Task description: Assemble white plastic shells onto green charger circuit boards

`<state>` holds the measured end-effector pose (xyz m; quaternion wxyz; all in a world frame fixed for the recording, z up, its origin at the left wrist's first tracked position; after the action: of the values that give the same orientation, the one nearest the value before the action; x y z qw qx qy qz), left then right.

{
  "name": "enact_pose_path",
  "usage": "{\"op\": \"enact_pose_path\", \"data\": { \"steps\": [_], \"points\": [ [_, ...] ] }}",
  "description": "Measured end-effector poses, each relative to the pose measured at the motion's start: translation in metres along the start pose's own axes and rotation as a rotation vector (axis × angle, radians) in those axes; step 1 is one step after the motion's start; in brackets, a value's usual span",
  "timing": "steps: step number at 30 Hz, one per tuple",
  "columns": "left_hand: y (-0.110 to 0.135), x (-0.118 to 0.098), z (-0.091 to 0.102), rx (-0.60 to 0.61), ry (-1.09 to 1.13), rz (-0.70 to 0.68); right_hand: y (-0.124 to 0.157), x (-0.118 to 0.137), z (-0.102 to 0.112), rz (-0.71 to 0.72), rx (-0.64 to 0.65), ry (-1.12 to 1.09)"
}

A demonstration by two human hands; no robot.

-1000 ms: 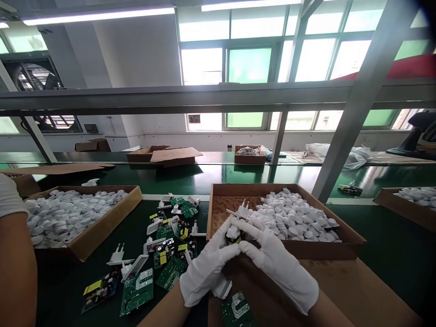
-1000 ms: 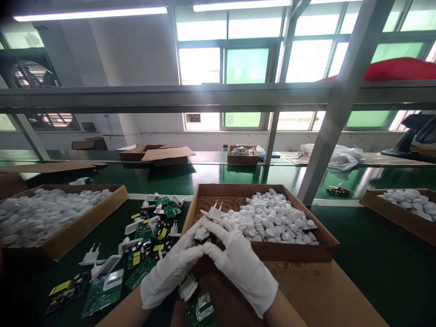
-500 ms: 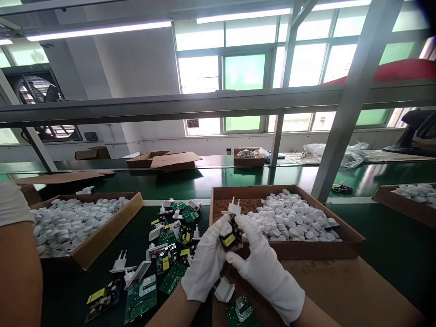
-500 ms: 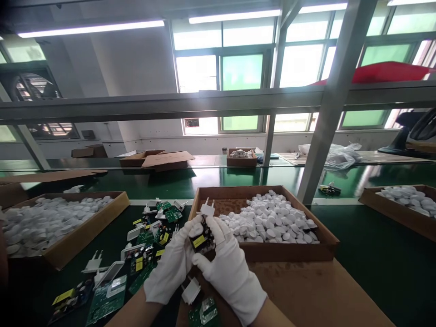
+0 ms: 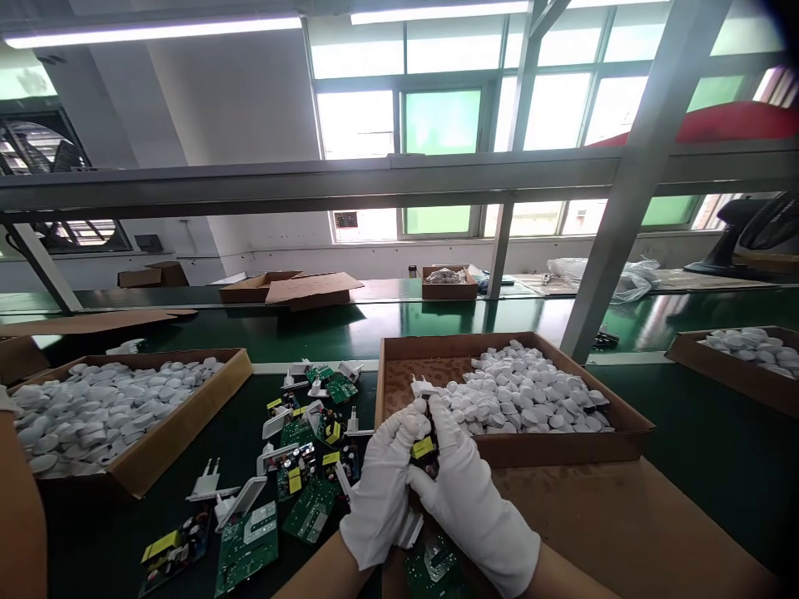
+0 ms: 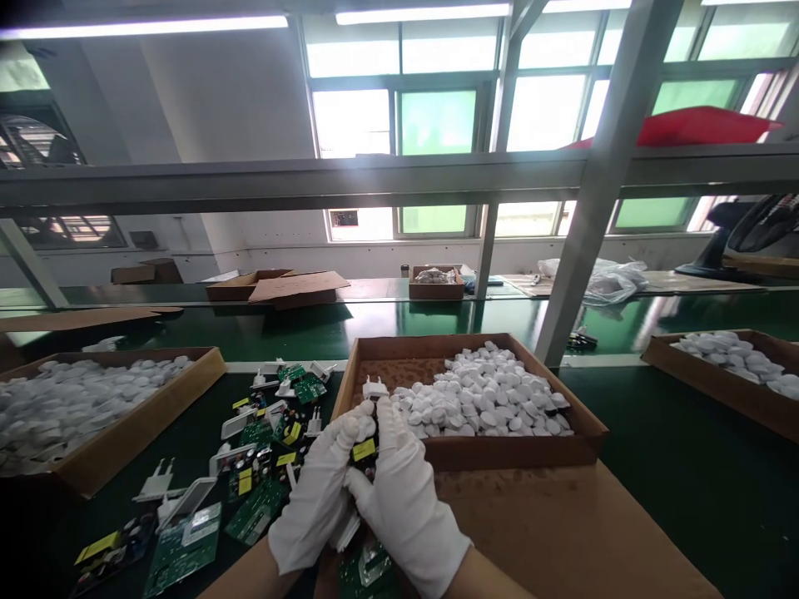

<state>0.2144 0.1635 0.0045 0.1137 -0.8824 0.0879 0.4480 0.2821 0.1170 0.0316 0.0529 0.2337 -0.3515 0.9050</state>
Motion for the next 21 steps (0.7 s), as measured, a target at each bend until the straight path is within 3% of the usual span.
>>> {"op": "enact_pose_path", "data": {
  "steps": [7, 12, 16, 21],
  "points": [
    [0.001, -0.005, 0.002, 0.002, -0.007, 0.020, -0.002, -0.003, 0.000, -0.074, 0.042, -0.079],
    [0.005, -0.020, -0.007, 0.114, -0.114, 0.001, -0.006, -0.015, -0.005, -0.179, 0.096, -0.232],
    [0.003, -0.015, -0.010, 0.127, 0.028, 0.017, -0.007, -0.022, -0.007, -0.243, 0.098, -0.253],
    [0.001, -0.007, -0.003, 0.103, 0.009, 0.040, -0.009, -0.022, -0.006, -0.269, 0.170, -0.268]
  ]
}}
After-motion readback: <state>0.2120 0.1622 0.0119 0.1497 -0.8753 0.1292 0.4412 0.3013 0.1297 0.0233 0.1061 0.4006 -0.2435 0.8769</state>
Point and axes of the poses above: each hand's wrist, its own y-axis away from the middle knuckle, its own z-axis out of the back of the hand, x = y × z, the point moved 9 cm from there along -y, towards the middle knuckle, and after that the axes turned 6 degrees about -z, right-handed, at the moved point
